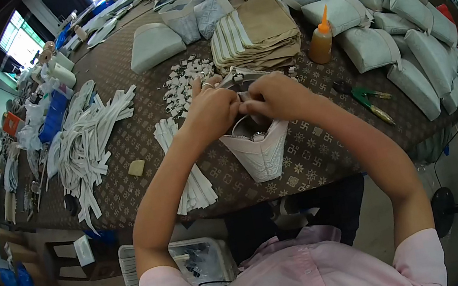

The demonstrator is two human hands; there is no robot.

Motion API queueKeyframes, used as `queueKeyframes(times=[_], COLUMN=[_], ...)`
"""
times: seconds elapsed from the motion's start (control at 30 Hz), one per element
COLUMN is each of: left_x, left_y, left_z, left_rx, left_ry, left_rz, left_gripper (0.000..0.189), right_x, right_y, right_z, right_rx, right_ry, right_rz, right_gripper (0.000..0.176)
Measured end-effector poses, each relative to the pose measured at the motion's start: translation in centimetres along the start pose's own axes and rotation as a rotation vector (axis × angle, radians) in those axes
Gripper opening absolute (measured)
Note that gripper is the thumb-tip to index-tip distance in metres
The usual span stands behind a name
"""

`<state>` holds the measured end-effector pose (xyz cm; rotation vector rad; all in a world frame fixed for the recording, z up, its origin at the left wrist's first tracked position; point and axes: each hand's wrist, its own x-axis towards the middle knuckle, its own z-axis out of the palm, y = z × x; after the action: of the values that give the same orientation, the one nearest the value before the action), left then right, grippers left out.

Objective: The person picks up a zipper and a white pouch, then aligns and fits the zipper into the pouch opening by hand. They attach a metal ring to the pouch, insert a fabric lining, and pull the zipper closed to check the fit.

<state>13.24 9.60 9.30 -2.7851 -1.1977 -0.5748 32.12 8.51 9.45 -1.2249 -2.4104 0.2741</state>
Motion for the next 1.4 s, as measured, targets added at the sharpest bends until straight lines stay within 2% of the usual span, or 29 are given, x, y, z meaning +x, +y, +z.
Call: queueKeyframes(times=[0.03,0.07,0.1,0.17,0.23,0.3,0.4,0.47,0.53,0.6,0.67,0.93,1.0,1.1,1.4], left_x=[0.1,0.1,0.4,1.2,1.5,1.4,0.9,1.0,1.6,2.1,2.3,2.0,2.2,2.1,2.1], left_y=[0.1,0.0,0.0,0.0,0.0,0.0,-0.2,-0.9,-1.2,-1.0,-0.7,-1.3,-1.2,-1.1,-1.0], left_z=[0.0,0.3,0.4,0.7,1.5,1.8,1.9,2.5,2.4,2.3,2.3,3.2,3.1,3.1,2.8], left_rx=[0.04,-0.007,-0.012,0.129,0.265,0.355,0.309,0.18,0.036,0.044,0.061,0.045,0.04,0.04,-0.012], left_ry=[-0.132,-0.057,-0.065,-0.063,-0.02,0.038,0.135,0.082,-0.002,-0.02,-0.036,0.06,0.056,0.065,0.082], left_rz=[-0.075,-0.106,-0.108,-0.231,-0.16,-0.099,-0.153,-0.209,-0.288,-0.283,-0.276,-0.264,-0.283,-0.288,-0.273], left_gripper=[0.014,0.017,0.017,0.021,0.015,0.011,0.022,0.023,0.026,0.027,0.027,0.025,0.025,0.024,0.025], right_x=[0.4,0.7,0.9,1.1,1.6,1.7,2.6,3.2,3.5,3.7,3.6,3.7,3.6,4.1,4.4], right_y=[0.6,1.2,0.8,-0.1,-0.4,0.0,2.6,3.7,3.6,3.5,3.9,3.2,2.5,3.5,3.9], right_z=[1.0,1.8,1.7,1.5,1.7,1.8,2.3,2.5,3.0,2.8,2.8,2.9,2.2,3.3,3.6], right_rx=[0.01,-0.103,-0.219,-0.296,-0.471,-0.66,-0.577,-0.239,-0.286,-0.382,-0.383,-0.349,-0.313,-0.346,-0.36], right_ry=[-0.006,0.108,0.22,0.178,0.229,0.363,0.365,0.226,0.248,0.164,0.187,0.257,0.165,0.264,0.262], right_rz=[0.001,0.047,0.093,0.179,0.149,-0.056,-0.148,-0.065,-0.103,-0.07,-0.085,-0.04,0.045,0.036,0.064], right_gripper=[0.018,0.017,0.016,0.013,0.01,0.011,0.009,0.009,0.011,0.014,0.015,0.02,0.021,0.024,0.026])
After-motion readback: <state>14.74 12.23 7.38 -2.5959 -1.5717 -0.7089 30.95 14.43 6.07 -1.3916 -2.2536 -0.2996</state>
